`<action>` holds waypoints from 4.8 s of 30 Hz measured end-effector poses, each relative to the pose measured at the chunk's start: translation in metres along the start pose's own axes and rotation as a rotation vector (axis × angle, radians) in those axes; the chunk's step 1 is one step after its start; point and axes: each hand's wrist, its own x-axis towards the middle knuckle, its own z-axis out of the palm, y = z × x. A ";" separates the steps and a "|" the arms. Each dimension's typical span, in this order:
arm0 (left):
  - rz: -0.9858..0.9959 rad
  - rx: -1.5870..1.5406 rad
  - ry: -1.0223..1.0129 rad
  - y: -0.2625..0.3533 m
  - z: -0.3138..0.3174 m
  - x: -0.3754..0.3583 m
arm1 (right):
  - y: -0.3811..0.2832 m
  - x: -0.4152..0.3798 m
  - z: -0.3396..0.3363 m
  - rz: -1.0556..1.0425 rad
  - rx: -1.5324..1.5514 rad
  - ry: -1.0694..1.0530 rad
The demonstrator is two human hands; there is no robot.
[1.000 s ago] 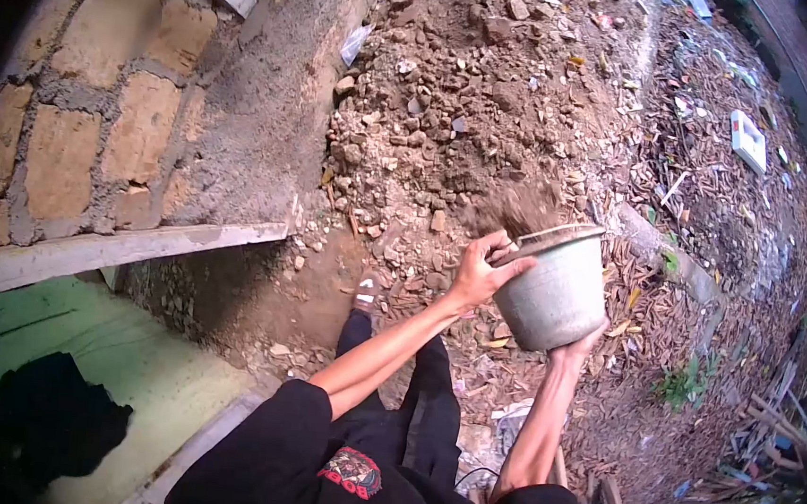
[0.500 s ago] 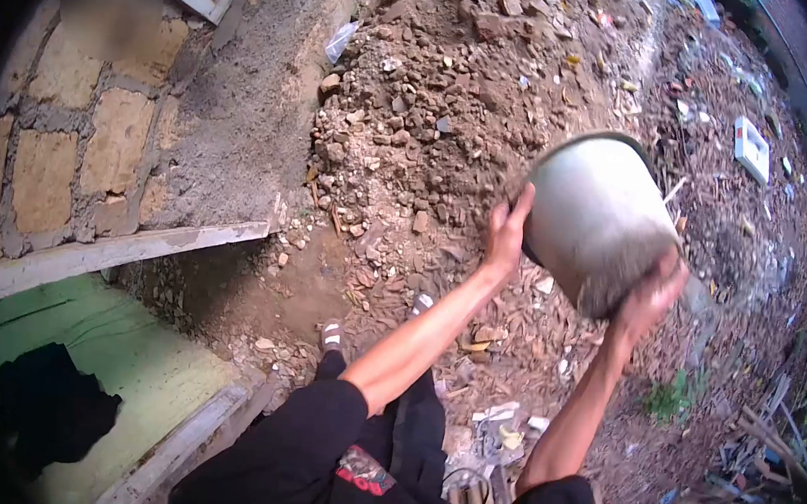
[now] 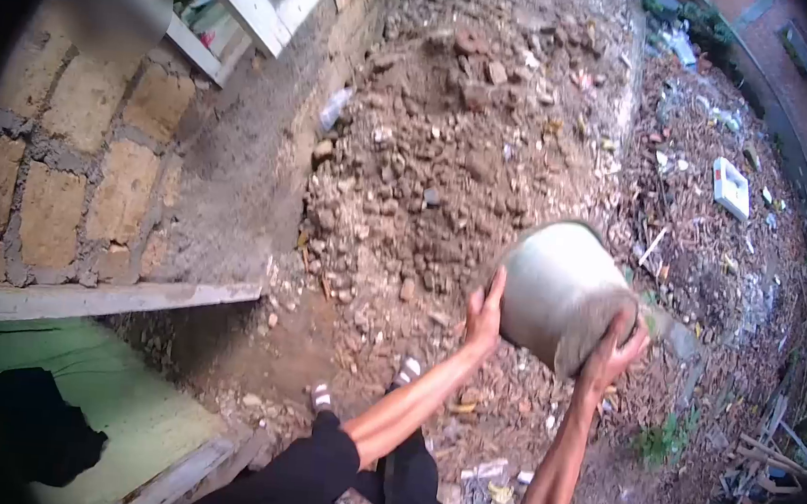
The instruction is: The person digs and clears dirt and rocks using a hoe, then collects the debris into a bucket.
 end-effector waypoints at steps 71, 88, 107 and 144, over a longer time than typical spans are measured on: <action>0.727 1.197 0.380 0.865 -1.055 0.021 | -0.728 -0.984 0.574 -0.257 0.134 -1.647; 0.521 0.742 0.327 1.100 -1.144 0.296 | -1.031 -1.001 0.836 0.056 0.454 -1.786; 0.676 1.080 0.273 1.361 -1.137 0.700 | -1.292 -0.902 1.180 0.023 0.564 -1.423; -0.423 -0.912 0.502 1.631 -1.288 1.433 | -1.733 -0.837 1.852 -0.092 -0.024 -1.491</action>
